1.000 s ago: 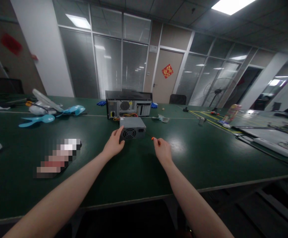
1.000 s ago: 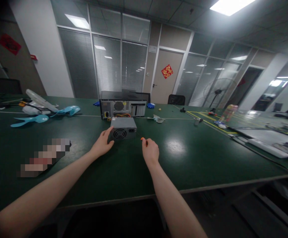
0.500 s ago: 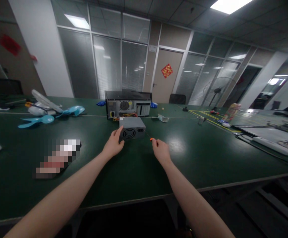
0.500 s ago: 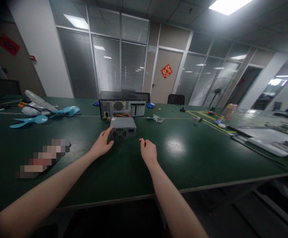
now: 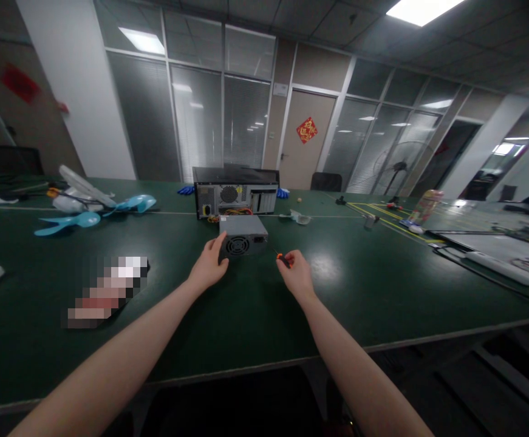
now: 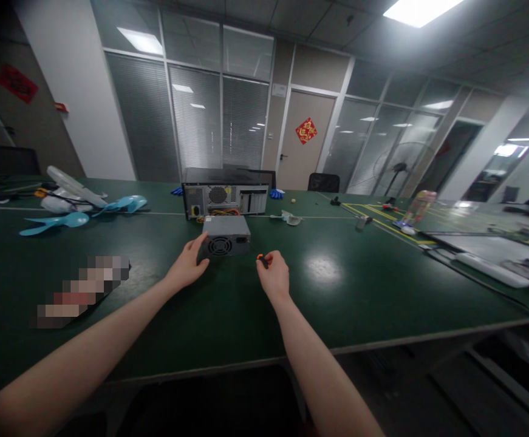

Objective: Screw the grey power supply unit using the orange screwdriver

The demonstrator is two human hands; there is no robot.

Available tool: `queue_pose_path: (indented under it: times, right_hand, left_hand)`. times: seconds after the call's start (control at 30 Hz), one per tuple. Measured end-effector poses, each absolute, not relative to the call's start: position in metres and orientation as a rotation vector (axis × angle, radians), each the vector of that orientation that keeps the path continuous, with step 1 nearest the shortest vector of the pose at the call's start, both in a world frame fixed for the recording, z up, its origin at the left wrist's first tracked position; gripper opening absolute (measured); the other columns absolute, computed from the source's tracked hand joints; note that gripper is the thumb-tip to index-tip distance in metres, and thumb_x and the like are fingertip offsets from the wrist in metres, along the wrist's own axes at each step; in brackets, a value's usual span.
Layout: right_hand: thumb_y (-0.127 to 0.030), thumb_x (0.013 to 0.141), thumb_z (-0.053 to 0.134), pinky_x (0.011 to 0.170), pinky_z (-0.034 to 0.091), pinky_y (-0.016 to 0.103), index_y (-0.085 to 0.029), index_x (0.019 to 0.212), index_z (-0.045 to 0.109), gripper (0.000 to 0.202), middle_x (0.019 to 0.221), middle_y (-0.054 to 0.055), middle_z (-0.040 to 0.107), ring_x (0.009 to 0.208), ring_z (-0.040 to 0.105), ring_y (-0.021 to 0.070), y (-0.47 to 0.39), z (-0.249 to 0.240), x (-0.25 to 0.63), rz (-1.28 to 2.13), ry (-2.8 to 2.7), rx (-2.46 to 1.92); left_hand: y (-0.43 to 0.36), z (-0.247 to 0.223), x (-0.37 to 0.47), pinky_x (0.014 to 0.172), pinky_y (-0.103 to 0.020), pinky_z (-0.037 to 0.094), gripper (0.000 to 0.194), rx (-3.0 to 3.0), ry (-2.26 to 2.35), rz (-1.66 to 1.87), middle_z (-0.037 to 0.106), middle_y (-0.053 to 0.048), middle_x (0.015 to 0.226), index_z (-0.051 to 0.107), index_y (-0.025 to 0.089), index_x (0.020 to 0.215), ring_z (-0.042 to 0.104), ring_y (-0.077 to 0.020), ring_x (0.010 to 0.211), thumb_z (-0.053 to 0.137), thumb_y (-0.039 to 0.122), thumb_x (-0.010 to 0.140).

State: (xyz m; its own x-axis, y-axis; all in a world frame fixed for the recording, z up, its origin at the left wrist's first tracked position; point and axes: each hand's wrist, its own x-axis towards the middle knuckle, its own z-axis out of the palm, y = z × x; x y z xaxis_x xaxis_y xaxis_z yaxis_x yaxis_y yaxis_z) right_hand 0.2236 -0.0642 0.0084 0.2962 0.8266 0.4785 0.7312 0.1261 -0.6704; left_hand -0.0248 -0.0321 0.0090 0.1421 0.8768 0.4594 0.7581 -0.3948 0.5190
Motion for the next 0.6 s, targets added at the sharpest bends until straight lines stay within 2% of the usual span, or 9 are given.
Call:
queue_pose_path:
  times: [0.13, 0.3, 0.37, 0.5, 0.6]
  right_hand:
    - [-0.044, 0.074, 0.049, 0.063, 0.037, 0.025, -0.016, 0.079, 0.056, 0.029, 0.077, 0.005, 0.060, 0.071, 0.054, 0.0162, -0.0635, 0.0119, 0.2225, 0.105, -1.436, -1.640]
    - [-0.042, 0.085, 0.029, 0.055, 0.031, 0.026, -0.017, 0.062, 0.057, 0.044, 0.062, 0.005, 0.057, 0.058, 0.050, 0.0150, -0.0652, 0.0141, 0.2221, 0.165, -1.519, -1.751]
    - [-0.040, 0.085, 0.031, 0.055, 0.031, 0.026, -0.017, 0.062, 0.056, 0.041, 0.061, 0.004, 0.056, 0.056, 0.050, 0.0143, -0.0662, 0.0131, 0.2226, 0.116, -1.546, -1.767]
    - [-0.037, 0.079, 0.045, 0.061, 0.036, 0.024, -0.017, 0.077, 0.058, 0.024, 0.077, 0.005, 0.057, 0.068, 0.053, 0.0145, -0.0678, 0.0120, 0.2237, -0.027, -1.528, -1.722]
    - [-0.036, 0.076, 0.050, 0.064, 0.038, 0.025, -0.018, 0.084, 0.057, 0.021, 0.084, 0.005, 0.056, 0.071, 0.053, 0.0145, -0.0691, 0.0136, 0.2223, -0.064, -1.530, -1.702]
  left_hand:
    - [-0.0315, 0.0085, -0.0247, 0.094, -0.039, 0.036, 0.069, 2.250, 1.640, 1.088, 0.031, -0.011, 0.132, 0.017, 0.028, 0.137, 0.042, -0.0241, 0.116, 0.050, 0.029, 0.076]
    - [-0.0311, 0.0081, -0.0252, 0.092, -0.040, 0.038, 0.069, 2.257, 1.633, 1.081, 0.030, -0.011, 0.132, 0.016, 0.029, 0.137, 0.043, -0.0246, 0.115, 0.050, 0.030, 0.076]
    - [-0.0309, 0.0077, -0.0253, 0.092, -0.040, 0.038, 0.069, 2.260, 1.628, 1.088, 0.031, -0.011, 0.132, 0.016, 0.029, 0.137, 0.043, -0.0248, 0.115, 0.050, 0.030, 0.077]
    - [-0.0302, 0.0069, -0.0253, 0.092, -0.039, 0.038, 0.069, 2.249, 1.623, 1.084, 0.030, -0.011, 0.132, 0.017, 0.028, 0.137, 0.043, -0.0246, 0.114, 0.050, 0.031, 0.077]
    - [-0.0299, 0.0066, -0.0256, 0.092, -0.039, 0.038, 0.068, 2.246, 1.618, 1.088, 0.030, -0.011, 0.132, 0.017, 0.028, 0.137, 0.044, -0.0245, 0.114, 0.050, 0.031, 0.077]
